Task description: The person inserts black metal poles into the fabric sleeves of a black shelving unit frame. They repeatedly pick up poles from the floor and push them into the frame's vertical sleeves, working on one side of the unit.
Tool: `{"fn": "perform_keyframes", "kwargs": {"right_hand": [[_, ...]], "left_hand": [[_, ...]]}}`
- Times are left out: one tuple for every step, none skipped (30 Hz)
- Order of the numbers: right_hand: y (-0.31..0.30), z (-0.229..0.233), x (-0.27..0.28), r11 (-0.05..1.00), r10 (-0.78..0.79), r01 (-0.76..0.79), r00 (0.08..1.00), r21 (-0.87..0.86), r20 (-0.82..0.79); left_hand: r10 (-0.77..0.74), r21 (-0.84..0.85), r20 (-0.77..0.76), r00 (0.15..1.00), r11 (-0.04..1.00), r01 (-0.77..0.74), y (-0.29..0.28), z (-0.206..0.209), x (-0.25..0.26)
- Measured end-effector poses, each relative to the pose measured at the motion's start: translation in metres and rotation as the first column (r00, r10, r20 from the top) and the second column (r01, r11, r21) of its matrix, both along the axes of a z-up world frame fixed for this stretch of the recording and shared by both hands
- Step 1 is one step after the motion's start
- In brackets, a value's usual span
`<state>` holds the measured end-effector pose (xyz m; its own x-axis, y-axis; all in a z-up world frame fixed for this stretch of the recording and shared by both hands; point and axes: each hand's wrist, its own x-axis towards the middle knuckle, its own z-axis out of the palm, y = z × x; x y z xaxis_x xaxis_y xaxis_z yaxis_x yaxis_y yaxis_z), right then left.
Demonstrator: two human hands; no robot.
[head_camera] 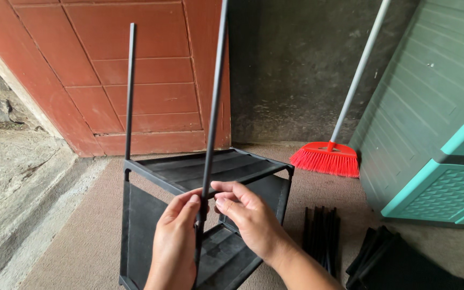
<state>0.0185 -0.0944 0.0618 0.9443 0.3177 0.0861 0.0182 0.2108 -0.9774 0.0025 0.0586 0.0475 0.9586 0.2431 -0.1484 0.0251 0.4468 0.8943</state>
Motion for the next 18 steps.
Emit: {"fn": "perform_keyframes", "kwargs": {"right_hand": [[-0.001, 0.001, -0.001, 1.0, -0.013, 0.013, 1.0, -0.005, 0.017], [-0.002, 0.002, -0.002, 1.0, -0.027, 0.027, 0.999, -0.01, 0.036], [-0.003, 0.003, -0.002, 0.999, -0.04, 0.041, 0.998, -0.014, 0.056], [-0.004, 0.004, -0.001, 0.996, -0.083, 0.085, 0.994, -0.021, 0.073], [-0.006, 0.005, 0.0, 0.991, -0.126, 0.128, 0.988, -0.026, 0.09], [-0.007, 0.005, 0.0, 0.984, -0.168, 0.173, 0.98, -0.032, 0.107], [-0.008, 0.005, 0.001, 0.976, -0.196, 0.205, 0.975, -0.08, 0.104], [-0.009, 0.006, 0.001, 0.963, -0.224, 0.237, 0.969, -0.129, 0.103], [-0.009, 0.006, 0.001, 0.947, -0.253, 0.267, 0.962, -0.177, 0.103], [-0.009, 0.007, 0.001, 0.95, -0.254, 0.268, 0.962, -0.16, 0.105], [-0.01, 0.008, 0.001, 0.953, -0.255, 0.269, 0.961, -0.143, 0.108], [-0.011, 0.009, 0.001, 0.954, -0.258, 0.271, 0.96, -0.127, 0.109], [-0.012, 0.009, 0.001, 0.945, -0.271, 0.293, 0.95, -0.142, 0.158], [-0.013, 0.009, 0.0, 0.936, -0.282, 0.316, 0.937, -0.157, 0.207], [-0.014, 0.008, 0.0, 0.925, -0.292, 0.34, 0.922, -0.17, 0.256], [-0.016, 0.009, 0.001, 0.929, -0.287, 0.333, 0.924, -0.161, 0.254], [-0.017, 0.009, 0.002, 0.933, -0.283, 0.326, 0.925, -0.151, 0.252], [-0.017, 0.009, 0.002, 0.938, -0.278, 0.319, 0.927, -0.139, 0.251]], "left_hand": [[-0.028, 0.004, 0.028, 0.999, 1.0, 0.028, -0.002, 0.0, -0.001], [-0.044, -0.003, 0.034, 0.998, 0.999, 0.044, -0.003, -0.001, 0.0], [-0.06, -0.01, 0.041, 0.997, 0.998, 0.061, -0.005, -0.003, -0.001], [-0.077, -0.018, 0.045, 0.996, 0.997, 0.078, -0.008, -0.005, -0.002], [-0.074, 0.023, 0.038, 0.997, 0.997, 0.074, -0.012, -0.007, -0.003], [-0.072, 0.064, 0.03, 0.997, 0.996, 0.07, -0.017, -0.01, -0.005], [-0.068, 0.105, 0.023, 0.997, 0.992, 0.066, -0.021, -0.013, -0.007], [-0.058, 0.126, 0.012, 0.998, 0.99, 0.056, -0.026, -0.015, -0.009], [-0.047, 0.147, 0.002, 0.999, 0.988, 0.046, -0.031, -0.017, -0.011], [-0.036, 0.168, -0.005, 0.999, 0.985, 0.036, -0.034, -0.018, -0.011], [-0.033, 0.197, 0.001, 0.999, 0.98, 0.032, -0.036, -0.019, -0.011], [-0.032, 0.225, 0.006, 0.999, 0.974, 0.03, -0.037, -0.019, -0.011], [-0.031, 0.252, 0.011, 0.999, 0.967, 0.028, -0.039, -0.02, -0.01], [-0.031, 0.265, 0.019, 0.999, 0.964, 0.025, -0.039, -0.021, -0.009], [-0.03, 0.279, 0.027, 0.999, 0.96, 0.022, -0.04, -0.023, -0.007], [-0.029, 0.293, 0.034, 0.999, 0.956, 0.018, -0.04, -0.024, -0.005], [-0.036, 0.316, 0.041, 0.998, 0.948, 0.021, -0.041, -0.026, -0.004], [-0.042, 0.34, 0.05, 0.998, 0.94, 0.023, -0.041, -0.028, -0.004]]}}
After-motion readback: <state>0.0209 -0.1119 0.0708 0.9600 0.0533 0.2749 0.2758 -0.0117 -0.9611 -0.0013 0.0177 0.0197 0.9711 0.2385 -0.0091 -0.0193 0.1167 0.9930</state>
